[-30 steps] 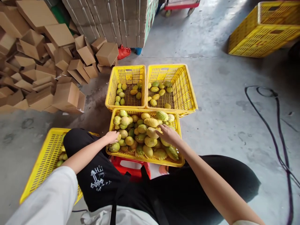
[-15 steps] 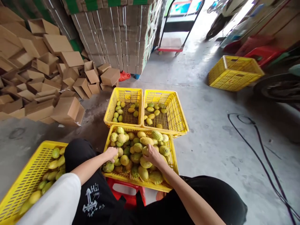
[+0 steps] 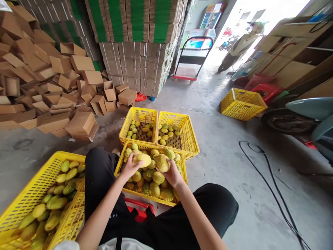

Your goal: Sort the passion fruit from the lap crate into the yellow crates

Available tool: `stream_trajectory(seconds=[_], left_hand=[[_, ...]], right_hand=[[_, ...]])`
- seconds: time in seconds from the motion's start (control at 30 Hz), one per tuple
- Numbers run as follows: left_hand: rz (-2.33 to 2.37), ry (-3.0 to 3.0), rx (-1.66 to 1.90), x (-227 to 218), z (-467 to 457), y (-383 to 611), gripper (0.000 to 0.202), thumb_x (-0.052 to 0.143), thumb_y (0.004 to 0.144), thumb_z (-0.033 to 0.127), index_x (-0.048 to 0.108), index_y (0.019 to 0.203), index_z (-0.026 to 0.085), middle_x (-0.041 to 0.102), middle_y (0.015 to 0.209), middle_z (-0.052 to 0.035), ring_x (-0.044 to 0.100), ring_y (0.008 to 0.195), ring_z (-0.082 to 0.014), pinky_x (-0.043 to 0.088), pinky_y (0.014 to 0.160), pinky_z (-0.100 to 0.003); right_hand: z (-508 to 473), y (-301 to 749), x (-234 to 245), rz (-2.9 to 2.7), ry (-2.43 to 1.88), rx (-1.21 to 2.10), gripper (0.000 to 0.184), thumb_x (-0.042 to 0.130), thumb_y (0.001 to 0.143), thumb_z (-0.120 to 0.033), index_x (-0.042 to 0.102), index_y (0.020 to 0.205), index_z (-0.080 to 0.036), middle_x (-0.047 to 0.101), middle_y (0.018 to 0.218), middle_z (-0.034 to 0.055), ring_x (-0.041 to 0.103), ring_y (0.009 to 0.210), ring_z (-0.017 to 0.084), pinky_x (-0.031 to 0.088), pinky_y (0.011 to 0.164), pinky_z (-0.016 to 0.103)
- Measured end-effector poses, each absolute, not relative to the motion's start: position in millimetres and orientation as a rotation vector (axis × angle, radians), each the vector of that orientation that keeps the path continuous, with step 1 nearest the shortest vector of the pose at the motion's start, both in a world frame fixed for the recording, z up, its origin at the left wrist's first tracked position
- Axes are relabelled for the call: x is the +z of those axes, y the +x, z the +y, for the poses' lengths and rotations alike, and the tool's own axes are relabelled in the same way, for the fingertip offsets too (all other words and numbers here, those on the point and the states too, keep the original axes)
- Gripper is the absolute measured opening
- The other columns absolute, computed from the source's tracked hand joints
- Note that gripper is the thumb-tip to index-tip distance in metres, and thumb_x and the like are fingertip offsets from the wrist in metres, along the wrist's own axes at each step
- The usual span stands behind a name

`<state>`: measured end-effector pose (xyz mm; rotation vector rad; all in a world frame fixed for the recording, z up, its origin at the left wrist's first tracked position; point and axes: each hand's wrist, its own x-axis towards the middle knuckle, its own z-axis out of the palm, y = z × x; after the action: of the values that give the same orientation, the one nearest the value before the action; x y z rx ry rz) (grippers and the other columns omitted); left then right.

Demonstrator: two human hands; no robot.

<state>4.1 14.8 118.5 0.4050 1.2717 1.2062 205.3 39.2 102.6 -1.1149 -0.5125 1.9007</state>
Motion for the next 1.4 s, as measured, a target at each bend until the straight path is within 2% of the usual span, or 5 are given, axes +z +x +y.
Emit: stream_trajectory(seconds=[0.27,0.53,0.77,1.13,1.4], left_hand=[[0.823,0.2,1.154,80.3,-39.7,-4.8,0.026,0.057,0.074,0.01,0.059,0.099,0.017,0.067,0.101,-0.012,0.062,0.102,-0.0292,0.049,0.091,-0.046],[0.798,0.207,1.067,41.6,-42.7,-10.1,0.029,0.047,0.082,0.018,0.057,0.109,0.013,0.069,0.097,-0.0095,0.066,0.093,-0.0223,0.051,0.087,-0.038],[0.912,0.241,1.034,19.0,-23.6,5.5,0.038,0.052,0.081,0.041,0.063,0.097,0.009,0.069,0.087,-0.0105,0.061,0.06,-0.0131,0.046,0.05,-0.021],[1.022,0.031,1.059,0.9,-37.1,1.7,0.059,0.058,0.078,0.049,0.052,0.118,0.008,0.067,0.089,-0.0127,0.067,0.08,-0.0221,0.053,0.061,-0.027],[1.035,0.047,1.033,-32.5,-26.7,9.6,0.044,0.067,0.072,0.044,0.06,0.101,0.012,0.069,0.089,-0.0124,0.067,0.074,-0.0225,0.05,0.059,-0.029]], right_hand=[[-12.0,171.8,96.0,-0.169,-0.907,1.958,0.032,0.054,0.077,-0.049,0.06,0.094,-0.022,0.068,0.081,0.0026,0.065,0.073,0.02,0.051,0.055,0.029],[-47.1,153.2,58.6,-0.024,-0.711,1.852,0.035,0.062,0.074,-0.042,0.061,0.102,-0.02,0.072,0.092,0.0066,0.065,0.089,0.024,0.052,0.077,0.04],[-25.6,162.5,39.9,-0.037,-0.821,1.854,0.033,0.069,0.07,-0.042,0.065,0.09,-0.016,0.072,0.077,0.0059,0.067,0.074,0.022,0.054,0.067,0.036],[-27.9,180.9,-9.4,-0.004,-0.67,1.948,0.038,0.067,0.069,-0.043,0.066,0.094,-0.016,0.072,0.093,0.0068,0.066,0.091,0.026,0.051,0.08,0.042],[-14.9,176.3,-51.1,0.023,-0.773,1.885,0.04,0.08,0.055,-0.037,0.067,0.091,-0.025,0.073,0.092,0.0006,0.069,0.084,0.025,0.052,0.084,0.043]])
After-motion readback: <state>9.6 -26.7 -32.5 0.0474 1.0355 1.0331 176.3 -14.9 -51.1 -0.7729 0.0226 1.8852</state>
